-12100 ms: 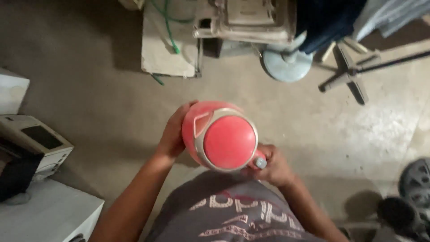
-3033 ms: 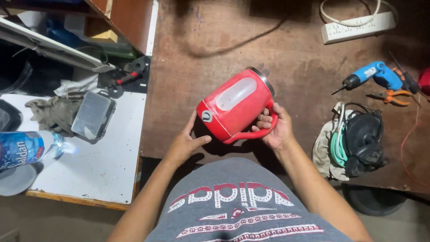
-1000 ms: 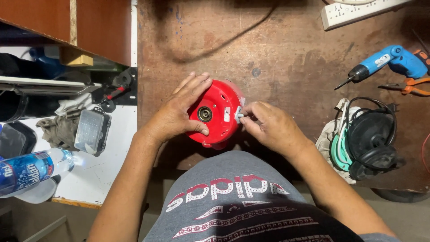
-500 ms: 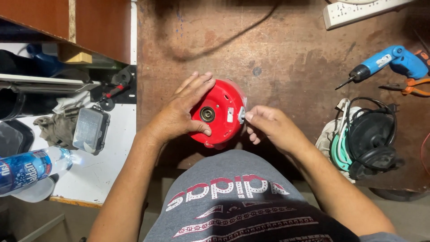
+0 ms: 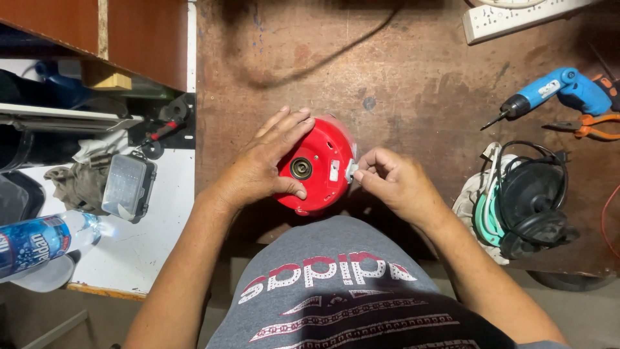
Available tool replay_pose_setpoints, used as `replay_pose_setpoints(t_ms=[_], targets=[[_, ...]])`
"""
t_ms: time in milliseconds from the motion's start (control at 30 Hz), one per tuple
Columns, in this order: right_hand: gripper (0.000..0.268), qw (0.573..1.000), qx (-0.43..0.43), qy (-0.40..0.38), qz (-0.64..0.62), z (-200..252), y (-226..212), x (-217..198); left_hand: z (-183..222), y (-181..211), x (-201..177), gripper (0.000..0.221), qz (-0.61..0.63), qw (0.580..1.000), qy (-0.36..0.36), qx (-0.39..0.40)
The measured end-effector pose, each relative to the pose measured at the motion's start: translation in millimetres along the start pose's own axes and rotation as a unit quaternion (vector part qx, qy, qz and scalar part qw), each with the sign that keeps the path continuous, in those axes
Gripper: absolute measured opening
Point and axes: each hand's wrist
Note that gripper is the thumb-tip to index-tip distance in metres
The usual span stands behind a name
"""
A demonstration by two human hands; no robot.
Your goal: Disassembling a red electric kettle using a power screwdriver and manual tools on a repair bench.
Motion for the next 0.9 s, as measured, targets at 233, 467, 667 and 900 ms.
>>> replay_pose_setpoints(t_ms=[233,467,667,900], targets=[[0.030,0.998,-0.028,-0.007,-0.061,2,26,4,5,5,8,0.137,-0.008,1.000,0.017,-0.002],[0.035,0.991,0.094,-0.092,-0.010,-5,56,18,22,-4,25,0.134,-0.018,0.995,0.093,0.008],[0.059,0.955,0.234,-0.165,-0.078,-16,96,66,47,0,44,0.127,0.008,0.986,0.162,-0.026],[0.069,0.936,0.271,-0.139,-0.178,-25,125,70,57,13,75,0.106,0.007,0.961,0.256,-0.099]])
Point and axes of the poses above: each hand's wrist, its own z-axis away from the middle knuckle, its own x-axis out of the palm, y = z × x, and after that the axes turned 3 degrees about x, right-handed
